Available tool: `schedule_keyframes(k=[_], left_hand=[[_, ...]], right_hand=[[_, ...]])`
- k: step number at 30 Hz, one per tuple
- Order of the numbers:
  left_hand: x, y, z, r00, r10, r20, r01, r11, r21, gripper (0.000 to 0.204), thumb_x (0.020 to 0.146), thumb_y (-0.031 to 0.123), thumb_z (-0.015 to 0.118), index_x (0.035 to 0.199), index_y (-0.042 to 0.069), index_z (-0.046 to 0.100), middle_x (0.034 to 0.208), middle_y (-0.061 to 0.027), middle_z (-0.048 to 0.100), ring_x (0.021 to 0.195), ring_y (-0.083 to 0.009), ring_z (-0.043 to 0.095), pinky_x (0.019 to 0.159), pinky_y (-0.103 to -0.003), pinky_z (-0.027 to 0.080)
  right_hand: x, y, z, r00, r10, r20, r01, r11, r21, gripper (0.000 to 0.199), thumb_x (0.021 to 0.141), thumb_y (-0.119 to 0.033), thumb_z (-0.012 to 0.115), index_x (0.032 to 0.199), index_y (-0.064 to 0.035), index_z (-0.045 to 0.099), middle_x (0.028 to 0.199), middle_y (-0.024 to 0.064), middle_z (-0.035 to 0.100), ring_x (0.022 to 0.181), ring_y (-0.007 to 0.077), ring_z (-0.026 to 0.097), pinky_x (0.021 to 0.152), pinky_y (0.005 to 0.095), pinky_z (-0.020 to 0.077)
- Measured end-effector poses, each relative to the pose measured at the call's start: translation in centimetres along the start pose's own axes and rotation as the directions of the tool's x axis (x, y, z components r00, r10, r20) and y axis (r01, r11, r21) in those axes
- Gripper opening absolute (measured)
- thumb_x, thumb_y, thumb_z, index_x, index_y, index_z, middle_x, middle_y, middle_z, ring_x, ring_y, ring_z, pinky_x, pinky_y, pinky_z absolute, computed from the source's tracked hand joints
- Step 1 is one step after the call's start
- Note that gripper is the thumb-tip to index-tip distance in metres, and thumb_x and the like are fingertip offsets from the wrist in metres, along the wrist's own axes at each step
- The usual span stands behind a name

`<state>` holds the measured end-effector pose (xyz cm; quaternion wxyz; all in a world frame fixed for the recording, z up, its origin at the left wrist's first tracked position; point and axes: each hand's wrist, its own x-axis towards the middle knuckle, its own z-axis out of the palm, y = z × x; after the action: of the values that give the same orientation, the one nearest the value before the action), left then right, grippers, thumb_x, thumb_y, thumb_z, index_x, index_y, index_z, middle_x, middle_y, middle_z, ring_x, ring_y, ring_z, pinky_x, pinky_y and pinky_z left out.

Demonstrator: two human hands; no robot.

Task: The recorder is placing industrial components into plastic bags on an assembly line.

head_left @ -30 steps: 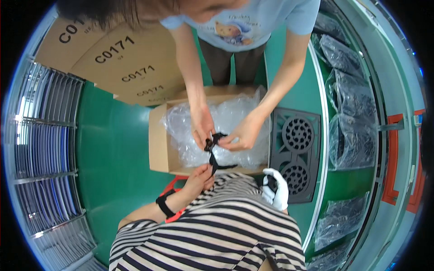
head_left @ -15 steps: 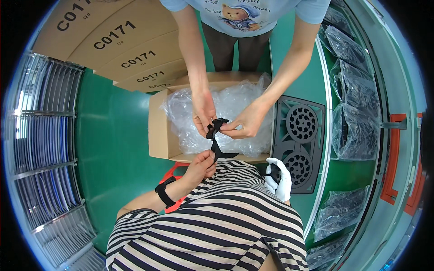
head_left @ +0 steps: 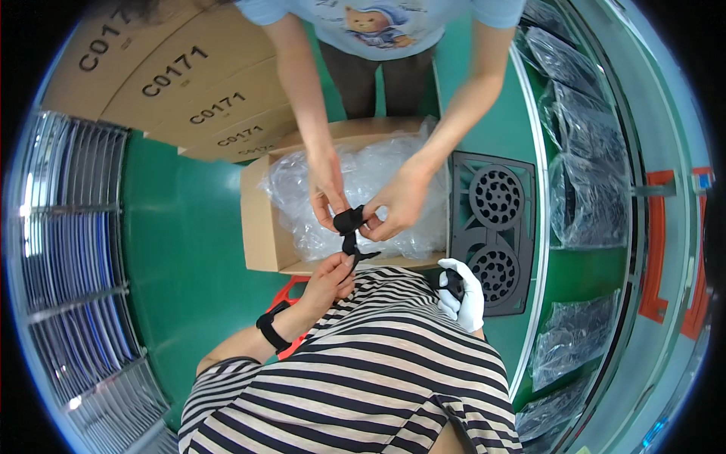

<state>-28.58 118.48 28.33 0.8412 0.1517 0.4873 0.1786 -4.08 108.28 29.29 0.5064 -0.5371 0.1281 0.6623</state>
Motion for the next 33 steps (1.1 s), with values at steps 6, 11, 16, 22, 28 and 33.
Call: schedule_keyframes(k=[6,11,16,22,28,33], left_hand=[[-0.8,-0.9,-1.9,0.99,0.029,-0.139,-0.02,0.998,0.067,0.017,0.099,0.019,0.043,0.086,0.009,0.049,0.058,0.0053,0.031,0.046,-0.0051,0.023,0.041,-0.022,0.018],[-1.3,-1.6,-3.5,0.998,0.069,-0.005,-0.069,0.997,0.044,0.018,0.1,0.019,0.042,0.084,0.012,0.047,0.06,0.0054,0.033,0.046,-0.0046,0.023,0.042,-0.022,0.018],[-2.0,-1.3,-1.8,0.999,0.047,0.016,-0.048,0.998,0.041,0.013,0.098,0.019,0.047,0.087,0.012,0.048,0.062,0.0058,0.034,0.047,-0.0049,0.025,0.043,-0.022,0.02],[-2.8,-1.3,-0.6,0.995,0.097,0.039,-0.098,0.995,0.02,0.021,0.098,0.021,0.048,0.081,0.009,0.05,0.062,0.0062,0.036,0.045,-0.004,0.023,0.042,-0.021,0.018],[-3.8,-1.7,-1.1,0.99,0.14,0.033,-0.14,0.99,0.006,0.02,0.098,0.02,0.048,0.082,0.009,0.05,0.063,0.0057,0.038,0.045,-0.0038,0.022,0.043,-0.021,0.018],[-3.7,-1.9,-1.4,0.987,0.133,0.093,-0.132,0.991,-0.018,0.016,0.098,0.017,0.048,0.084,0.009,0.05,0.067,0.0046,0.041,0.047,-0.0034,0.025,0.043,-0.021,0.019]], right_hand=[[-0.6,0.7,0.2,0.979,-0.142,0.144,0.167,0.968,-0.186,0.024,0.096,-0.016,0.04,0.108,-0.007,0.058,0.077,0.0019,0.052,0.036,0.0045,0.027,0.033,0.0204,0.0198],[-1.3,1.3,0.4,0.972,-0.177,0.153,0.204,0.961,-0.186,0.024,0.096,-0.016,0.04,0.108,-0.006,0.058,0.075,0.001,0.052,0.037,0.004,0.027,0.034,0.0197,0.0201],[-2.2,1.2,0.1,0.993,-0.085,0.084,0.088,0.995,-0.038,0.027,0.096,-0.024,0.043,0.104,-0.0043,0.06,0.071,0.0005,0.05,0.035,0.0061,0.026,0.03,0.0215,0.0201],[-3.4,0.1,1.0,0.996,-0.06,0.067,0.061,0.998,-0.008,0.024,0.096,-0.02,0.042,0.106,-0.0046,0.059,0.078,0.004,0.052,0.035,0.0062,0.025,0.031,0.0208,0.0199],[-3.5,0.8,0.7,0.99,-0.094,0.102,0.1,0.993,-0.057,0.024,0.097,-0.019,0.041,0.106,-0.0052,0.059,0.077,0.0044,0.052,0.034,0.006,0.025,0.032,0.0206,0.0194],[-3.7,1.0,0.3,0.992,-0.096,0.084,0.1,0.994,-0.04,0.024,0.097,-0.019,0.041,0.106,-0.005,0.059,0.076,0.0044,0.052,0.034,0.0059,0.025,0.032,0.0206,0.0191]])
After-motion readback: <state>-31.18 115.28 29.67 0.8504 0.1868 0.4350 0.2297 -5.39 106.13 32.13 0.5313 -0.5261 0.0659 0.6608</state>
